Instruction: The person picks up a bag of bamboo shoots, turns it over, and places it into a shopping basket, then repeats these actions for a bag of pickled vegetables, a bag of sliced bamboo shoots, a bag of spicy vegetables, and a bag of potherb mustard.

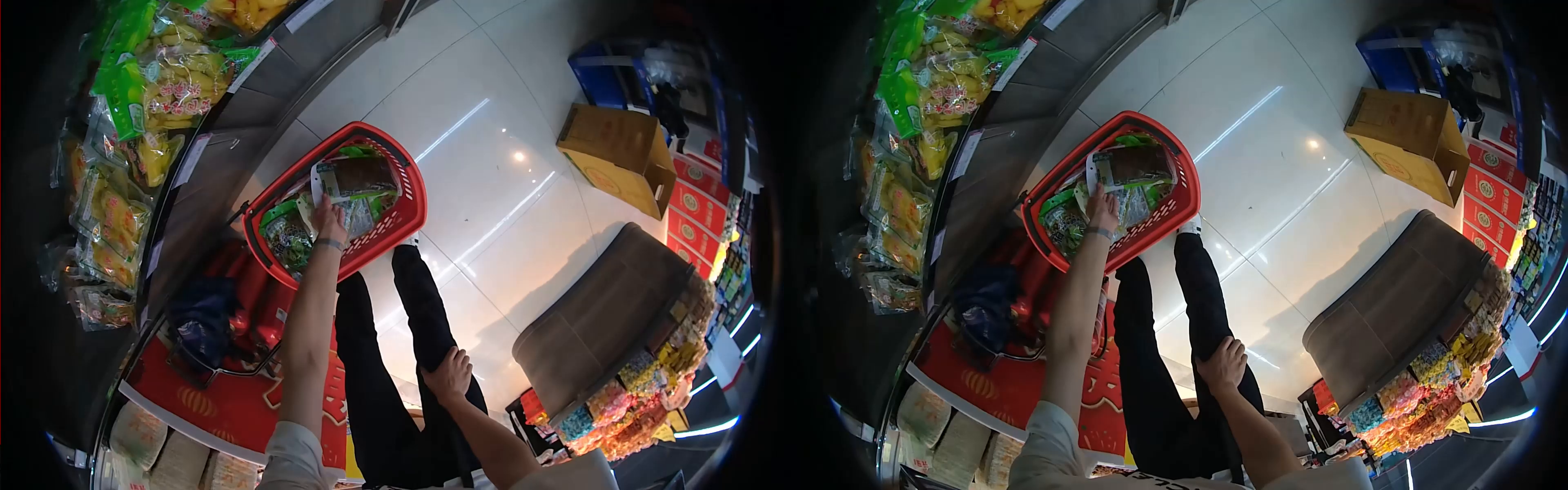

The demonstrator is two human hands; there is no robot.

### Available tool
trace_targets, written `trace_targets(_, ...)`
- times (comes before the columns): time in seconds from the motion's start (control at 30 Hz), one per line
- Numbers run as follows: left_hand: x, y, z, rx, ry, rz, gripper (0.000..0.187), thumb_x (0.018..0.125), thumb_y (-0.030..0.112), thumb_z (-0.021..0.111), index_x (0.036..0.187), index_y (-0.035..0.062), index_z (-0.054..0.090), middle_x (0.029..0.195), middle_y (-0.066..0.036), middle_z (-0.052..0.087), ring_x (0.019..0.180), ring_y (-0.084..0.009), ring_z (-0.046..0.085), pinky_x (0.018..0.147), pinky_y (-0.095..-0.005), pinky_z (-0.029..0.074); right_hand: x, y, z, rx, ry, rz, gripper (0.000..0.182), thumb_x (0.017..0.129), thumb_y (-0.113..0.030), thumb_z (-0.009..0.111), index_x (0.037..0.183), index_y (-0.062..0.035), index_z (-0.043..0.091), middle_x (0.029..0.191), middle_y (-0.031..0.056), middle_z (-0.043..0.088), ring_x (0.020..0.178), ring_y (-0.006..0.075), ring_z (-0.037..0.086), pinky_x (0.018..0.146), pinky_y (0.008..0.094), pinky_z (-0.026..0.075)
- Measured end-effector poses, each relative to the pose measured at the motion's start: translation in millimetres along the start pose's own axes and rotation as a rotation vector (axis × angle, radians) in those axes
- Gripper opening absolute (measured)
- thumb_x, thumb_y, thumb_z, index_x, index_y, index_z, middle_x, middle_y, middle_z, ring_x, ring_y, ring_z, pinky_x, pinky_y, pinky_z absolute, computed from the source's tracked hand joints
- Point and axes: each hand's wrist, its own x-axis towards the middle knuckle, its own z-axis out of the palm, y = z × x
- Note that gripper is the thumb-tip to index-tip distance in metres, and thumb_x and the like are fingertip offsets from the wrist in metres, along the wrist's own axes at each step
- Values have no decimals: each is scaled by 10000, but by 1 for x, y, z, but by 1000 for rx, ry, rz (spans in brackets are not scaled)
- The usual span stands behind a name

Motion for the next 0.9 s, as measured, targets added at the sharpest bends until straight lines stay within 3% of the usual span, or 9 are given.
trace_targets(0.13, -34, -16, -2, -134, -143, 444, 369, 999, 108, 566, 1350, 46, 469, 1307, -112, 547, 1130, -237, 569, 899, -388, 604, 1, -1, -8, -35, 44, -37, 868, 690, -578, 774, 1231, 38, 488, 1160, 182, 552, 1133, 311, 545, 962, 413, 440)
trace_targets(0.23, -134, -8, -26, -33, -50, 566, 446, 977, 112, 602, 1379, 29, 426, 1287, -127, 556, 1133, -235, 574, 879, -390, 594, -2, -3, -17, -16, 38, -47, 864, 704, -584, 759, 1241, 32, 477, 1204, 193, 545, 1150, 331, 541, 982, 419, 435)
trace_targets(0.43, -385, 57, -138, 28, -270, 605, 464, 970, 153, 615, 1369, 15, 424, 1243, -141, 562, 1122, -266, 585, 876, -404, 567, -6, 5, -19, 28, 70, -120, 788, 678, -403, 798, 1225, 55, 464, 1167, 190, 542, 1103, 338, 569, 938, 418, 492)
trace_targets(0.57, -495, 97, -224, 155, -306, 775, 408, 950, 133, 632, 1305, -11, 491, 1152, -125, 567, 1084, -261, 597, 814, -402, 590, -5, 24, -48, 308, -38, -384, 664, 724, -313, 751, 1235, 41, 517, 1215, 229, 596, 1132, 408, 586, 950, 474, 502)
trace_targets(0.63, -564, 117, -251, 234, -450, 880, 332, 945, 87, 620, 1250, -15, 540, 1106, -109, 595, 1026, -231, 630, 805, -382, 608, -7, 21, -84, 682, -256, -504, 510, 842, -354, 707, 1190, -13, 556, 1110, 183, 677, 1080, 358, 635, 912, 500, 517)
trace_targets(0.7, -627, 138, -264, 181, -592, 753, 222, 945, 57, 601, 1157, -9, 595, 1037, -84, 649, 924, -191, 671, 789, -364, 618, -53, 28, -169, 1314, -820, -484, 579, 915, -480, 619, 1261, -26, 523, 1235, 185, 630, 1147, 364, 605, 955, 512, 501)
trace_targets(0.77, -684, 141, -268, 168, -604, 783, 147, 942, 54, 599, 1077, 6, 631, 981, -63, 684, 858, -158, 689, 762, -333, 616, -98, 38, -232, 1524, -1147, -769, 692, 945, -600, 513, 1359, -49, 459, 1329, 171, 571, 1184, 357, 582, 1007, 509, 479)
trace_targets(0.83, -714, 138, -282, 122, -696, 784, 141, 940, 65, 610, 1067, 9, 636, 997, -73, 685, 870, -155, 685, 749, -311, 606, -163, 59, -307, 1497, -1426, -1050, 853, 934, -614, 525, 1518, -38, 292, 1440, 172, 487, 1288, 332, 514, 1071, 488, 437)
trace_targets(0.9, -746, 127, -286, 86, -706, 845, 164, 944, 83, 615, 1090, 9, 632, 1006, -76, 688, 869, -145, 683, 742, -288, 593, -193, 68, -333, 1240, -1252, -1284, 796, 943, -452, 621, 1525, -20, 292, 1474, 134, 462, 1303, 255, 501, 1080, 428, 428)
